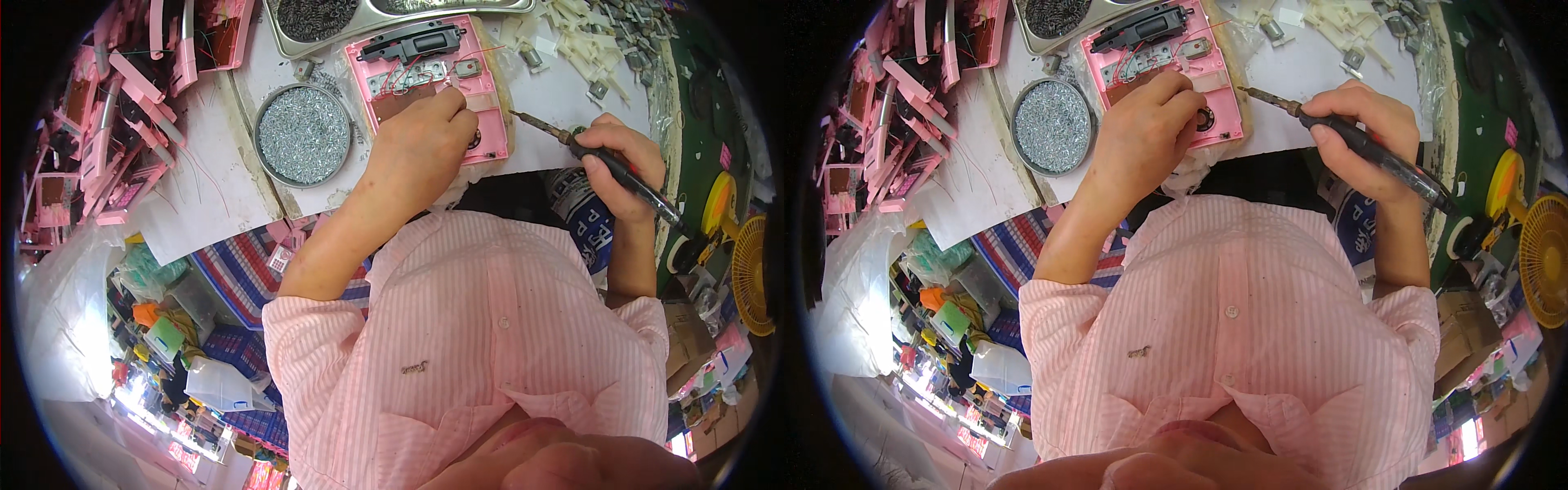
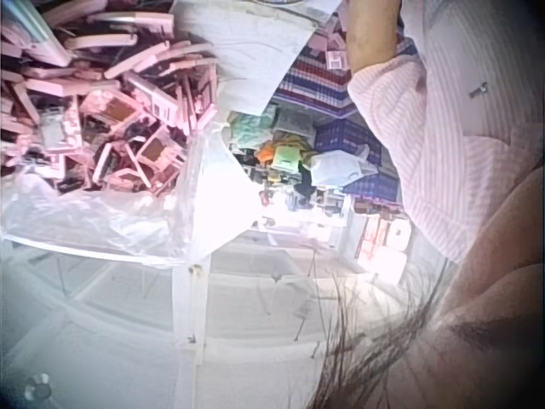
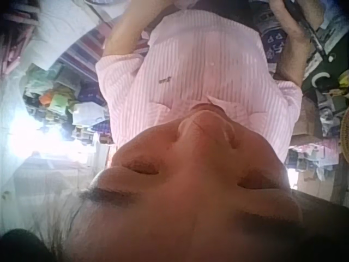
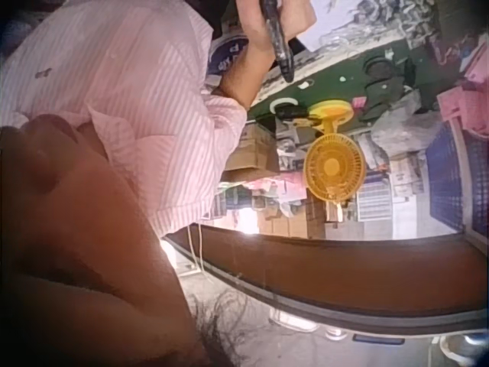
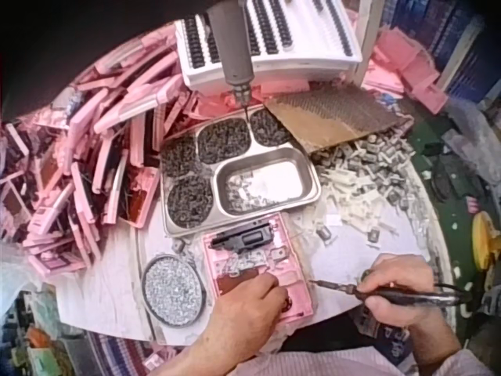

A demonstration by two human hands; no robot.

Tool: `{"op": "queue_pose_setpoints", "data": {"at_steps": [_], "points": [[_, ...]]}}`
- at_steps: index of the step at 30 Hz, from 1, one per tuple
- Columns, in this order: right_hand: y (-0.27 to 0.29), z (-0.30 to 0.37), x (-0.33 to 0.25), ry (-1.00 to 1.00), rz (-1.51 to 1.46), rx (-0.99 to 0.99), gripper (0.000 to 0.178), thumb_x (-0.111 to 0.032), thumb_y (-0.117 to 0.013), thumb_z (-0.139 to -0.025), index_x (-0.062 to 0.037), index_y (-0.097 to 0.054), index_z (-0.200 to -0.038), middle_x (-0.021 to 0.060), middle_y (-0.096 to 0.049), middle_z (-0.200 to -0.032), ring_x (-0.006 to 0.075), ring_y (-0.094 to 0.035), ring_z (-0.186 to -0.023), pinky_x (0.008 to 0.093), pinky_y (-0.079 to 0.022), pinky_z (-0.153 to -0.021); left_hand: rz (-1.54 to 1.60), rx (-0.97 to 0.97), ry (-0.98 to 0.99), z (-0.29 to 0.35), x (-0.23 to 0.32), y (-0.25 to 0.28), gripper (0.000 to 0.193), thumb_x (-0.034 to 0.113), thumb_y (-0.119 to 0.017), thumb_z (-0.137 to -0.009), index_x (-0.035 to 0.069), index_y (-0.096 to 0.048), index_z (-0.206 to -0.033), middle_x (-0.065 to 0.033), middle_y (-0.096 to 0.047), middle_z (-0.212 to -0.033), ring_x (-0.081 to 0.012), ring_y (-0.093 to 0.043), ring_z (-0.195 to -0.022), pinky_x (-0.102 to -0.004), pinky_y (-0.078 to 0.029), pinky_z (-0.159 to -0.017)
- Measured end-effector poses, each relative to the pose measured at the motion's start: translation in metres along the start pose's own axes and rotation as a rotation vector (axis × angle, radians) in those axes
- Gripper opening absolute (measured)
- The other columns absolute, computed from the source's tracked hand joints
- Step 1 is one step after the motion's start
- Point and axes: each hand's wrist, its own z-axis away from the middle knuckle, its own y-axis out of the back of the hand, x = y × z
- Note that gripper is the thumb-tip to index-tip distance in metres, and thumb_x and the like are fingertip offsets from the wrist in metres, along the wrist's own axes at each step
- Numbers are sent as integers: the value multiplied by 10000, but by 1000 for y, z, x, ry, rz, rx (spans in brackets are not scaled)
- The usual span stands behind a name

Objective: Assembling and soldering components for a pink toy electronic device.

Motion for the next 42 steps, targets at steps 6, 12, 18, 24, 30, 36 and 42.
{"op": "queue_pose_setpoints", "data": {"at_steps": [6, 12, 18, 24, 30, 36, 42], "points": [[9, 5, 4, 23, -5, 76, 215, -60, -703, -829, 42, -691, -1018, 105, -671, -812, 168, -593, -680, 276, -439, -619, 97, 162, 42, -17, 11, 22, 142, 94, -720, -806, 71, -685, -942, -63, -609, -905, -270, -645, -824, -389, -543, -678], [11, 2, -2, 24, -27, 104, 215, -46, -689, -838, 47, -684, -1032, 101, -658, -808, 153, -592, -696, 267, -432, -624, -283, 313, -165, -75, -17, 9, 27, 92, -691, -738, 70, -682, -750, -57, -611, -850, -285, -591, -801, -421, -482, -690], [19, 14, 2, -33, -67, 215, 203, -45, -688, -849, 37, -688, -1035, 85, -656, -828, 127, -579, -727, 252, -422, -646, 289, 284, 33, -60, -16, 16, 104, 94, -733, -807, 58, -744, -904, -74, -706, -854, -264, -675, -780, -370, -535, -717], [7, 0, 13, -33, -57, 195, 217, -55, -700, -857, 23, -697, -1060, 36, -646, -791, 82, -551, -662, 222, -390, -586, 226, 284, 160, -42, -21, 7, 107, 116, -741, -858, 52, -722, -942, -80, -705, -855, -251, -682, -768, -330, -545, -679], [-11, -20, 19, -1, -30, 177, 212, -83, -724, -863, 13, -710, -1052, 1, -631, -736, 58, -523, -626, 218, -369, -555, -99, 354, 12, -44, -20, -6, 76, 126, -721, -858, 90, -663, -892, -56, -638, -811, -265, -648, -761, -375, -530, -656], [-17, -24, 26, -5, 22, 164, 211, -96, -733, -865, -10, -722, -1057, -10, -624, -730, 53, -516, -628, 212, -377, -563, -75, 368, -1, -43, -22, -9, 89, 138, -718, -864, 93, -653, -904, -54, -626, -814, -261, -642, -769, -378, -525, -649], [-24, -29, 24, -36, 2, 165, 214, -99, -733, -870, -14, -721, -1066, -17, -619, -731, 46, -512, -638, 206, -378, -568, -81, 361, -9, -44, -21, -7, 111, 80, -734, -861, 70, -664, -947, -95, -650, -824, -308, -651, -738, -397, -518, -638]]}}
